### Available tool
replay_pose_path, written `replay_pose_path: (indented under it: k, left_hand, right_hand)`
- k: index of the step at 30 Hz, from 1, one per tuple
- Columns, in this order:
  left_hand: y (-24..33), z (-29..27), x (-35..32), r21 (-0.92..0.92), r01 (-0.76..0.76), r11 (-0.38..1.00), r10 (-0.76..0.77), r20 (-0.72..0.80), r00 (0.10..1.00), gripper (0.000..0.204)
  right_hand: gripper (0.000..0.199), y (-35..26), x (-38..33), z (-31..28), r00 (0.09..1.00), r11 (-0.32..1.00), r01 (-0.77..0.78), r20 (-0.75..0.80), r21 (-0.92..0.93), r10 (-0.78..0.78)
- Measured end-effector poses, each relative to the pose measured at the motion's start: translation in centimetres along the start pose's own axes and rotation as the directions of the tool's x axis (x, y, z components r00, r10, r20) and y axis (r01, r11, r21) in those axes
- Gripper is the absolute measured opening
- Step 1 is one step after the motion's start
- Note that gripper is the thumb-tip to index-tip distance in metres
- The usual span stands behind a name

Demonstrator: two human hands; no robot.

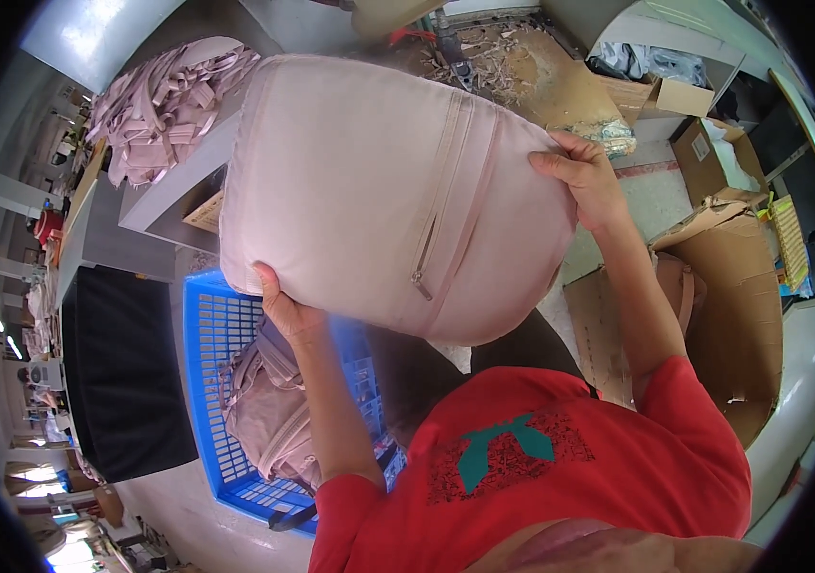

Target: Inspecting backpacks for quality control and trimming loose threads with scissors in a factory setting.

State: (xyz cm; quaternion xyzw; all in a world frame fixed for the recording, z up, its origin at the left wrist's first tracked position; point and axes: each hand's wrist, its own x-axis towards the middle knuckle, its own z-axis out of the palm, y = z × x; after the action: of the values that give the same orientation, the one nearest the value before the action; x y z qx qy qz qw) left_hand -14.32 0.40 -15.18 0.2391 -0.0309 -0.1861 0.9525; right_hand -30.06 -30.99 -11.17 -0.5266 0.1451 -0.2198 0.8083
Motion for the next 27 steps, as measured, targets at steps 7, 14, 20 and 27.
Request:
replay_pose_path:
  k: [7, 14, 20, 27]
  left_hand:
    - [-0.3, 0.1, 0.7, -0.023, -0.014, 1.0, 0.012, -0.092, 0.996, 0.046]
    - [-1.2, 0.8, 0.8, -0.004, -0.02, 1.0, 0.02, -0.116, 0.993, 0.046]
    - [-0.9, -0.6, 0.1, 0.001, -0.008, 1.0, 0.008, -0.083, 0.997, 0.046]
    - [-0.9, -1.1, 0.2, 0.026, -0.05, 0.998, 0.054, -0.215, 0.975, 0.048]
  right_hand:
    - [0.025, 0.0, 0.7, 0.0, 0.999, 1.0, -0.031, -0.036, -0.004, 0.031]
    - [0.023, 0.0, 0.2, -0.8, 0.998, 1.0, -0.027, -0.049, 0.003, 0.027]
    - [0.022, -0.4, 0.2, 0.1, 0.999, 0.994, -0.024, -0.042, -0.104, 0.02]
    - [0.021, -0.7, 2.6, 1.0, 1.0, 0.988, -0.012, -0.014, -0.153, 0.01]
